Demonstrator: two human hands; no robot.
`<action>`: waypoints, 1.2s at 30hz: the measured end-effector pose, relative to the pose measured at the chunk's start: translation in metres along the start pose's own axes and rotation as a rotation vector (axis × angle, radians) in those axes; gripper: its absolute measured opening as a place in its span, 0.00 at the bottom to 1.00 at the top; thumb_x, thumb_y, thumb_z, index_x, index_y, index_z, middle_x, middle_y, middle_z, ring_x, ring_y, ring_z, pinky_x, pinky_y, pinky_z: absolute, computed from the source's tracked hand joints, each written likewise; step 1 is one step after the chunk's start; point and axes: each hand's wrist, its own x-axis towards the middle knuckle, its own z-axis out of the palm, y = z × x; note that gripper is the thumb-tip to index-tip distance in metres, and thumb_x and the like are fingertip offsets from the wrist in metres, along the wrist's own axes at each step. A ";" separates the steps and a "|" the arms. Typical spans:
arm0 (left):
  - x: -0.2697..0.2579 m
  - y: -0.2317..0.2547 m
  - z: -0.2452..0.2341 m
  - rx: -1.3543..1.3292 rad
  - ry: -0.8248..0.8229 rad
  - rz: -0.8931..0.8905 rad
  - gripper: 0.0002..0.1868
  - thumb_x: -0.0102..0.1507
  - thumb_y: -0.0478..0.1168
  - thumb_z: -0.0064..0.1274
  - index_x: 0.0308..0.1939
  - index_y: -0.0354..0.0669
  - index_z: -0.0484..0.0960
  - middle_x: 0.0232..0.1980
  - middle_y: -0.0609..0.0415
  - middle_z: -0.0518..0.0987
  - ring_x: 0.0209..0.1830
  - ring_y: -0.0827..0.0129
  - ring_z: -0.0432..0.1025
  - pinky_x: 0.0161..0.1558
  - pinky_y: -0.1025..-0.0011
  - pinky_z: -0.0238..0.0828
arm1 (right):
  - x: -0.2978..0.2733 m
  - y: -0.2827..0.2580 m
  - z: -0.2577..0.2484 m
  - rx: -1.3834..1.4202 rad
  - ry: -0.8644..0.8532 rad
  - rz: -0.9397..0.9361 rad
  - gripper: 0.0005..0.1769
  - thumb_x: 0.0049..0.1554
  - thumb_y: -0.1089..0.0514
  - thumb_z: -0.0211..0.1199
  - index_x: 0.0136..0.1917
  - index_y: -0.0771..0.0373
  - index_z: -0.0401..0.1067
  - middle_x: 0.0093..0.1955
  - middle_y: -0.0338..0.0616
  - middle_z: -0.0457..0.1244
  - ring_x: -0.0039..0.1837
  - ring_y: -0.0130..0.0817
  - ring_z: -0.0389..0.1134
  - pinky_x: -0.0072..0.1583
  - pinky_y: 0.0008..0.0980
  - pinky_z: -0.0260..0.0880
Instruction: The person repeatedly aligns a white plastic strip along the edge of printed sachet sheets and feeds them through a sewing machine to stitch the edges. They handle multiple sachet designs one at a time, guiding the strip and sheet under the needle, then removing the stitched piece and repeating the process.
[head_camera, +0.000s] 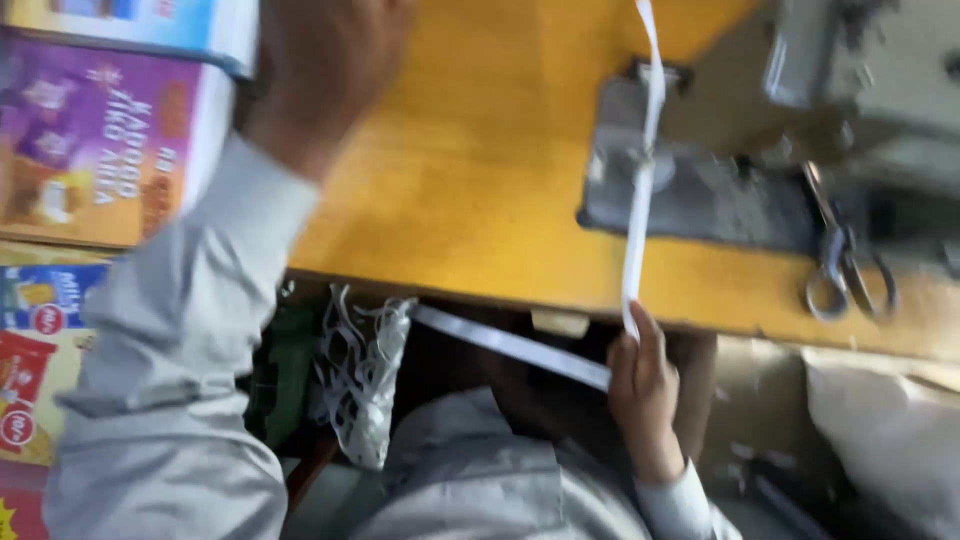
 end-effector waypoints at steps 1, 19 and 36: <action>0.000 0.032 -0.040 -0.033 0.006 0.012 0.17 0.83 0.54 0.40 0.38 0.66 0.70 0.28 0.64 0.65 0.22 0.69 0.64 0.23 0.67 0.56 | -0.008 -0.006 0.000 -0.013 0.007 0.032 0.24 0.72 0.54 0.48 0.80 0.57 0.65 0.55 0.46 0.72 0.48 0.48 0.75 0.52 0.47 0.71; -0.081 0.224 -0.272 -1.387 -0.283 -0.164 0.07 0.68 0.45 0.62 0.45 0.49 0.82 0.65 0.49 0.83 0.71 0.41 0.73 0.76 0.37 0.53 | -0.016 -0.019 -0.001 0.600 0.020 -0.004 0.28 0.74 0.62 0.46 0.85 0.59 0.59 0.28 0.39 0.64 0.33 0.32 0.68 0.41 0.34 0.71; -0.067 0.237 -0.240 -1.304 -0.305 -0.075 0.20 0.72 0.52 0.55 0.63 0.46 0.78 0.72 0.48 0.76 0.78 0.48 0.64 0.75 0.47 0.58 | -0.025 -0.021 -0.006 0.529 -0.020 -0.029 0.29 0.75 0.61 0.46 0.88 0.58 0.54 0.30 0.37 0.63 0.36 0.31 0.68 0.43 0.32 0.67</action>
